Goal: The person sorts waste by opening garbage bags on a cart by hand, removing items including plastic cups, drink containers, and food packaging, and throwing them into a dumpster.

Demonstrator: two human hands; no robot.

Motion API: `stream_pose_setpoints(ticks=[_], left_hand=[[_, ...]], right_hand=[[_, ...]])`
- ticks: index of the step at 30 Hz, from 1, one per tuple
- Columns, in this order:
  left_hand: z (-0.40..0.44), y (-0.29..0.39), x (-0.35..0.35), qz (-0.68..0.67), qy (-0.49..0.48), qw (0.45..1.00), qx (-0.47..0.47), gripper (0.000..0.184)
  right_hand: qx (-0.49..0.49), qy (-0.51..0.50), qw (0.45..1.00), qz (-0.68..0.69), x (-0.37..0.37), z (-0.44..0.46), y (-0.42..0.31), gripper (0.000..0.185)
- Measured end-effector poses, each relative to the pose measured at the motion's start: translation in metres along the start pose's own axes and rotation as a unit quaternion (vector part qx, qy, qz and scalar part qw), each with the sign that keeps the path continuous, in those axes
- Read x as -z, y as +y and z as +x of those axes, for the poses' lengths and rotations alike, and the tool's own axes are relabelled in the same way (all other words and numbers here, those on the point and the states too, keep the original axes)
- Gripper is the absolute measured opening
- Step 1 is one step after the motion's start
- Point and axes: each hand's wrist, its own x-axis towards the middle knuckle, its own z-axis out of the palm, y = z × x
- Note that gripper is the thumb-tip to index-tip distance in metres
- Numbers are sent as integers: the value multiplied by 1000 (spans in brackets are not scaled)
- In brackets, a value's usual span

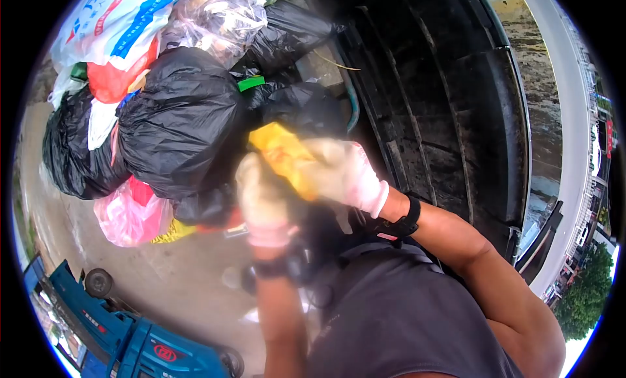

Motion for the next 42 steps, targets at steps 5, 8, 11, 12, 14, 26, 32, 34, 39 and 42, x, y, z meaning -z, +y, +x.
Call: stream_pose_setpoints(ticks=[5,8,11,12,14,26,32,34,39,42], left_hand=[[-8,-24,18,25,-138,987,74,38],[-15,-36,16,-498,6,841,212,41],[-2,7,10,-650,-115,729,183,44],[1,16,9,-666,-137,712,176,45],[0,6,7,-643,-129,741,140,46],[-8,7,12,-455,-89,879,108,51],[-16,13,14,-497,-24,855,144,46],[-15,15,12,-428,-45,893,128,43],[1,37,-1,-445,-94,888,69,40],[3,51,-6,-472,-49,872,120,37]], right_hand=[[-41,146,951,270,22,4,7,30],[-41,212,932,291,56,8,8,27],[-41,200,929,308,74,5,11,26],[-49,175,943,277,79,3,11,28],[-34,61,966,251,80,-11,9,29],[-138,-82,985,54,18,-9,79,32],[-112,-90,923,356,92,-30,36,27],[-99,-49,925,365,102,-33,33,27],[-61,-16,954,294,116,-27,17,28],[-60,12,949,309,126,-27,3,29]])
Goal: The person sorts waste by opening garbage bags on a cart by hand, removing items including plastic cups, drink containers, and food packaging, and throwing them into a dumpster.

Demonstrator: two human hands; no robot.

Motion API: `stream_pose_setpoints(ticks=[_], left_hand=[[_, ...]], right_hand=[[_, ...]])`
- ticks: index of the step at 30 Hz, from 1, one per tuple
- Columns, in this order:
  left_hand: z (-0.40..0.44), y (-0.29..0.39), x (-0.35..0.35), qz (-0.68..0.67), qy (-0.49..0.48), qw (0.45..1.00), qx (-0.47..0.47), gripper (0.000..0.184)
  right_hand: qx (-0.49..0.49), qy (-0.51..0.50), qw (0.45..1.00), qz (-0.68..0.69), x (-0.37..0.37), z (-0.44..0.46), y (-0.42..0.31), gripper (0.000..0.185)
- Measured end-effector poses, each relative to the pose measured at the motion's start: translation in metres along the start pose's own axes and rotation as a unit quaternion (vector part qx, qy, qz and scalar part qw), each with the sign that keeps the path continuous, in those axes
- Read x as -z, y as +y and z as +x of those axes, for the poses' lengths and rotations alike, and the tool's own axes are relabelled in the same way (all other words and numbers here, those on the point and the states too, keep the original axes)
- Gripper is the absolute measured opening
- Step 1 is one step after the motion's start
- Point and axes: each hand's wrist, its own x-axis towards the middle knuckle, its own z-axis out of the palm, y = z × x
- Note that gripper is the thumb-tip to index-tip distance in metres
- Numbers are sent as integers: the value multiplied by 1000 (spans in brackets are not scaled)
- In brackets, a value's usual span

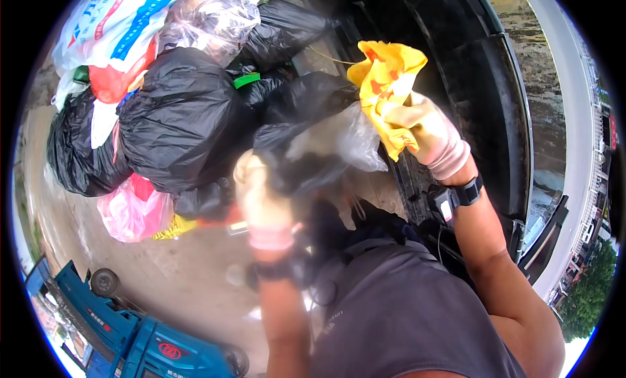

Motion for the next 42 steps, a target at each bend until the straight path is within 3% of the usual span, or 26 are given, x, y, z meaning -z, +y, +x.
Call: stream_pose_setpoints(ticks=[2,5,13,16,19,22,23,25,28,30,34,36,38,40,42], left_hand=[[0,3,-13,97,68,993,4,34],[5,10,-31,118,106,987,20,32],[20,17,-43,160,-2,987,-17,29],[20,17,-46,192,-45,980,-39,28],[14,19,-72,72,77,992,74,29],[11,17,-76,53,96,992,66,28],[11,16,-74,43,73,994,66,28],[9,13,-66,22,29,997,68,28],[9,2,-65,-20,10,997,74,28],[10,-6,-65,-37,17,996,81,33],[2,-8,-70,-4,120,990,80,42],[-2,-28,-17,36,121,990,63,49],[4,-28,-10,46,74,994,73,49],[8,-23,-12,48,12,996,73,50],[4,-17,-18,137,23,989,60,51]], right_hand=[[13,6,998,-63,-1,-6,-16,28],[49,-2,991,-123,9,-14,-34,29],[82,80,988,-106,9,-24,-54,28],[131,167,930,-300,12,-18,-38,23],[172,231,905,-312,15,-36,-35,20],[159,264,878,-366,38,-63,-56,36],[157,264,902,-303,43,-80,-69,37],[188,265,895,-304,73,-115,-90,39],[228,218,940,-130,176,-187,-119,42],[308,340,874,-157,228,-231,-136,48],[270,421,788,-360,274,-332,-201,53],[262,432,698,-507,313,-357,-222,56],[249,434,603,-621,353,-373,-234,61],[233,453,639,-576,385,-358,-226,49],[191,481,651,-556,481,-363,-214,41]])
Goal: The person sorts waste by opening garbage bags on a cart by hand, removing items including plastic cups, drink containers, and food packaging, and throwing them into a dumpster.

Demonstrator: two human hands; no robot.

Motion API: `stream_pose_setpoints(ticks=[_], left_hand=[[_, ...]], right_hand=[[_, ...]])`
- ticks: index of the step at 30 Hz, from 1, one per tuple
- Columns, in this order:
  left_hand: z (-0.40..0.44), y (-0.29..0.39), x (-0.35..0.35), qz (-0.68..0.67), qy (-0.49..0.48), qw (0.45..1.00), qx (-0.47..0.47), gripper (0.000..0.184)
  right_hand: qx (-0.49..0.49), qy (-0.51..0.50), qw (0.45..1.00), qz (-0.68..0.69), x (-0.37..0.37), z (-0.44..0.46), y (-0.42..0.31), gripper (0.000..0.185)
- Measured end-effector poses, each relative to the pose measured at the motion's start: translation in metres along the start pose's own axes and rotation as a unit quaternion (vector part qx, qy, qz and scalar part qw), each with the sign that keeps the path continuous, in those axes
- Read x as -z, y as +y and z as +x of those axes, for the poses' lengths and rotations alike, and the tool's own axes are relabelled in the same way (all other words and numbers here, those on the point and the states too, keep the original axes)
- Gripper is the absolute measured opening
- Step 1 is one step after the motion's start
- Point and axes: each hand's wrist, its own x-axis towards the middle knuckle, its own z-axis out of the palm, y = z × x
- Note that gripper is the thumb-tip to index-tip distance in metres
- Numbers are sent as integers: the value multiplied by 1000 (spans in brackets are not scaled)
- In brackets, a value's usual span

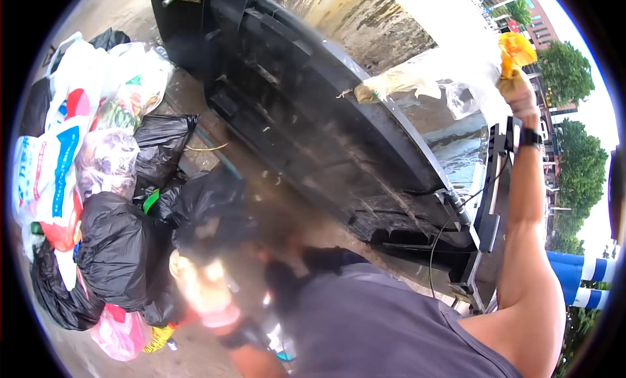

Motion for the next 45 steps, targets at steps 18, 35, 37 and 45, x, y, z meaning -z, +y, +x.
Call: stream_pose_setpoints(ticks=[18,35,37,45], left_hand=[[-22,24,-16,-66,51,996,14,41],[7,51,2,-86,-79,987,-107,38],[9,60,-1,-66,-51,993,-87,48],[4,-9,2,777,-28,628,-39,84]], right_hand=[[337,-249,862,284,-344,-231,-443,44],[236,-617,751,-9,-439,-293,-466,26],[227,-635,739,-4,-450,-298,-464,21],[281,-580,764,29,-415,-281,-481,23]])
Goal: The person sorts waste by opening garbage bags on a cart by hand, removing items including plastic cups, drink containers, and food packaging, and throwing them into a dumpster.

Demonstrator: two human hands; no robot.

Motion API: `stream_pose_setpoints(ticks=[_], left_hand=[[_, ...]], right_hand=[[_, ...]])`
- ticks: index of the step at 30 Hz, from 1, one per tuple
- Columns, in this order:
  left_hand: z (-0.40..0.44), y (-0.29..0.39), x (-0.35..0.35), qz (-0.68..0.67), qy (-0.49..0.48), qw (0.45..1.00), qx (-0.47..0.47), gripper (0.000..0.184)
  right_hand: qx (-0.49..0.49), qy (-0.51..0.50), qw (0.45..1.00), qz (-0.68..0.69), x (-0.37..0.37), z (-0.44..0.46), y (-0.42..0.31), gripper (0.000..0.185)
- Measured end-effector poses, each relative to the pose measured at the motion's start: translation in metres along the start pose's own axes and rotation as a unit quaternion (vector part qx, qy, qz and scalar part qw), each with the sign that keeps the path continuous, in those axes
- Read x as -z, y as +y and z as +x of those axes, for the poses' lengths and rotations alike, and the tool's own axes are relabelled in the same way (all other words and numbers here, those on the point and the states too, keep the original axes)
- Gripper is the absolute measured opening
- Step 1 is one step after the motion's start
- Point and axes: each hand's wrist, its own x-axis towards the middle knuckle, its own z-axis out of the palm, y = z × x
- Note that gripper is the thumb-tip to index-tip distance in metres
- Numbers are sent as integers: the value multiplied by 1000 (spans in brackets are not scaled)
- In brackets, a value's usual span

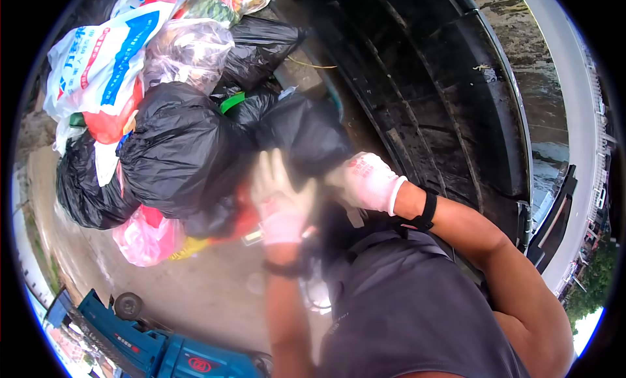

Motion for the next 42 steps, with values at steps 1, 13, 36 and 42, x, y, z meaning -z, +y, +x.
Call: stream_pose_setpoints(ticks=[1,13,36,42], left_hand=[[-2,-4,-10,64,-24,998,17,81],[53,-26,36,-649,16,721,241,25],[36,19,131,-889,-44,449,79,45],[54,27,125,-896,-151,416,-34,50]], right_hand=[[1,4,1000,-4,4,-2,-3,21],[84,172,971,-142,16,-24,-8,6],[113,413,901,-71,72,-72,-36,44],[104,480,864,-112,85,-70,-22,38]])
